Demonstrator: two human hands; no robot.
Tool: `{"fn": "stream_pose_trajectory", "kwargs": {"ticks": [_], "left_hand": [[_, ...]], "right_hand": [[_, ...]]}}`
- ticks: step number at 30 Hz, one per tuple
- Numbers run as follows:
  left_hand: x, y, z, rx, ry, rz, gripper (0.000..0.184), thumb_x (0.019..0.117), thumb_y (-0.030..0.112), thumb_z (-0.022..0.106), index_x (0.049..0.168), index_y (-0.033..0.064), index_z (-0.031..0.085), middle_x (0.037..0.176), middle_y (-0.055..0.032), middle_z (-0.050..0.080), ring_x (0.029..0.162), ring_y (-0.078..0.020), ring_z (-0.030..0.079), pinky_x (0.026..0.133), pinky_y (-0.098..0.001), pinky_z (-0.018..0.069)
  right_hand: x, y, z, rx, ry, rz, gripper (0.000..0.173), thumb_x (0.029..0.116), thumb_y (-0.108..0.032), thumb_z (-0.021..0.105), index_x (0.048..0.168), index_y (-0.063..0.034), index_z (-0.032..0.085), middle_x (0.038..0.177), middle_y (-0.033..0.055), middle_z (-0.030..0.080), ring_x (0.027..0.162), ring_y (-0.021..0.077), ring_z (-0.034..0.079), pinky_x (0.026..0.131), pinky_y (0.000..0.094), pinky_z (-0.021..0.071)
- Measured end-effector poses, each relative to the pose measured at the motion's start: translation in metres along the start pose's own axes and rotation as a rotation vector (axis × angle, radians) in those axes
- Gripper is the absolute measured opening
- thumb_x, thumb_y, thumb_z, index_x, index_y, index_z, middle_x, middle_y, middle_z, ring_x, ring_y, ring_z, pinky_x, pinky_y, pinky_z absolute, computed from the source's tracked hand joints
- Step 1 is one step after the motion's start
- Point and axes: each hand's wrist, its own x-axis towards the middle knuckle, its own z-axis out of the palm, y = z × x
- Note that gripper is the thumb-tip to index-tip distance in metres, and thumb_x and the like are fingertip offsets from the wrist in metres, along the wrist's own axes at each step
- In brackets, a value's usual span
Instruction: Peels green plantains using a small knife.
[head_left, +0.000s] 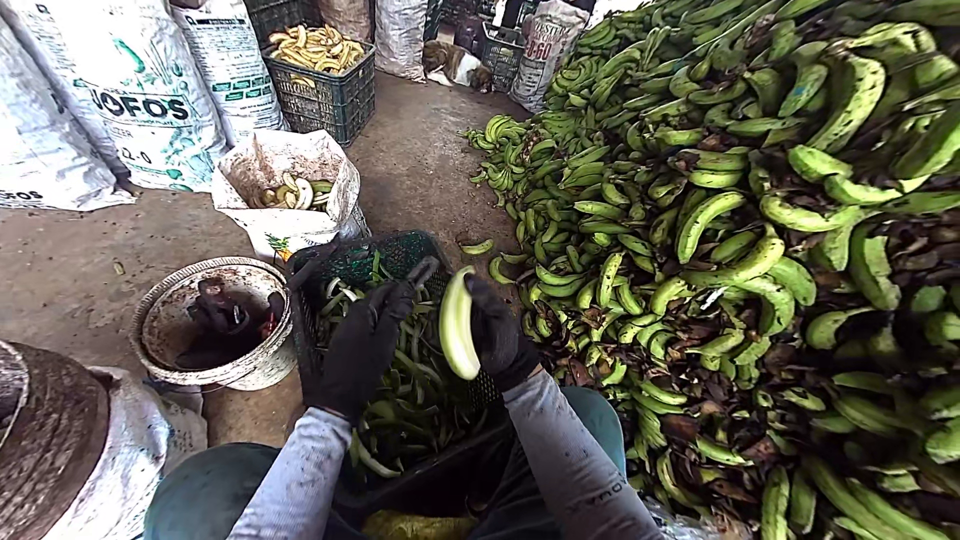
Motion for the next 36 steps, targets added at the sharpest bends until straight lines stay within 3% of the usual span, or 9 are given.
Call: {"fn": "stream_pose_trajectory", "kwargs": {"ticks": [5,11,16,20,24,27,29,33,36], "left_hand": [[-0.022,0.016,0.030,0.106,0.122,0.343,0.061,0.1009,0.057,0.046,0.144,0.0168,0.059,0.119,-0.0146,0.069,0.110,-0.0306,0.066,0.096,-0.0555,0.0517],[-0.028,0.017,0.039,0.234,0.286,0.447,0.055,0.0960,0.050,0.057,0.138,0.0162,0.066,0.111,-0.0209,0.070,0.105,-0.0400,0.066,0.091,-0.0589,0.0516],[-0.020,0.018,0.023,0.095,0.024,0.233,0.055,0.1023,0.048,0.046,0.149,0.0212,0.055,0.126,-0.0151,0.067,0.115,-0.0318,0.064,0.098,-0.0545,0.0511],[-0.021,0.008,0.025,0.167,0.077,0.304,0.057,0.0990,0.055,0.048,0.142,0.0200,0.062,0.118,-0.0160,0.069,0.107,-0.0330,0.067,0.091,-0.0558,0.0533],[-0.009,0.015,0.014,0.049,0.014,0.014,0.049,0.1065,0.045,0.046,0.148,0.0219,0.055,0.126,-0.0130,0.067,0.110,-0.0280,0.066,0.095,-0.0545,0.0528],[0.001,0.010,0.006,-0.066,0.059,-0.126,0.047,0.1073,0.052,0.042,0.140,0.0242,0.059,0.102,-0.0087,0.069,0.084,-0.0222,0.065,0.077,-0.0499,0.0534],[0.000,0.010,0.004,-0.072,0.041,-0.132,0.047,0.1070,0.053,0.041,0.139,0.0248,0.059,0.100,-0.0070,0.068,0.083,-0.0205,0.064,0.077,-0.0483,0.0528],[-0.011,0.008,0.022,0.173,-0.070,0.122,0.056,0.1044,0.052,0.045,0.151,0.0215,0.052,0.122,-0.0142,0.067,0.108,-0.0302,0.066,0.093,-0.0562,0.0533],[-0.023,0.005,0.045,0.357,0.005,0.470,0.061,0.1005,0.060,0.044,0.144,0.0201,0.061,0.113,-0.0202,0.071,0.102,-0.0394,0.069,0.088,-0.0600,0.0545]], "right_hand": [[0.022,-0.011,-0.006,0.559,0.223,-0.131,0.050,0.1054,-0.055,0.033,0.101,-0.0161,0.064,0.087,0.0040,0.069,0.078,0.0161,0.069,0.066,0.0364,0.0601],[0.023,-0.015,0.012,0.335,0.587,-0.267,0.044,0.1103,-0.046,0.028,0.107,-0.0145,0.058,0.082,0.0012,0.064,0.073,0.0108,0.066,0.062,0.0296,0.0569],[0.015,-0.005,-0.005,0.458,0.109,-0.138,0.046,0.1073,-0.050,0.034,0.109,-0.0162,0.065,0.093,0.0033,0.069,0.082,0.0138,0.069,0.070,0.0324,0.0603],[0.011,-0.008,-0.014,0.231,0.061,-0.006,0.047,0.1077,-0.050,0.032,0.113,-0.0155,0.062,0.085,0.0044,0.067,0.072,0.0142,0.067,0.063,0.0324,0.0592],[-0.003,-0.017,-0.013,-0.174,-0.170,0.120,0.040,0.1061,-0.046,0.039,0.122,-0.0161,0.060,0.093,0.0007,0.068,0.081,0.0078,0.066,0.073,0.0265,0.0585],[-0.010,-0.018,-0.012,-0.236,-0.229,0.204,0.036,0.0982,-0.041,0.052,0.116,-0.0122,0.063,0.092,0.0014,0.069,0.080,0.0080,0.066,0.074,0.0267,0.0576],[-0.007,-0.013,-0.021,-0.059,-0.119,0.240,0.036,0.1022,-0.038,0.042,0.115,-0.0100,0.061,0.088,0.0065,0.068,0.068,0.0115,0.065,0.062,0.0264,0.0577],[0.002,-0.008,-0.050,0.390,0.180,0.273,0.056,0.1062,-0.052,0.028,0.104,-0.0083,0.063,0.077,0.0082,0.065,0.060,0.0153,0.063,0.054,0.0288,0.0566],[0.001,-0.008,-0.069,0.503,0.241,0.202,0.050,0.1061,-0.049,0.031,0.101,-0.0108,0.063,0.080,0.0056,0.066,0.068,0.0148,0.066,0.063,0.0317,0.0585]]}}
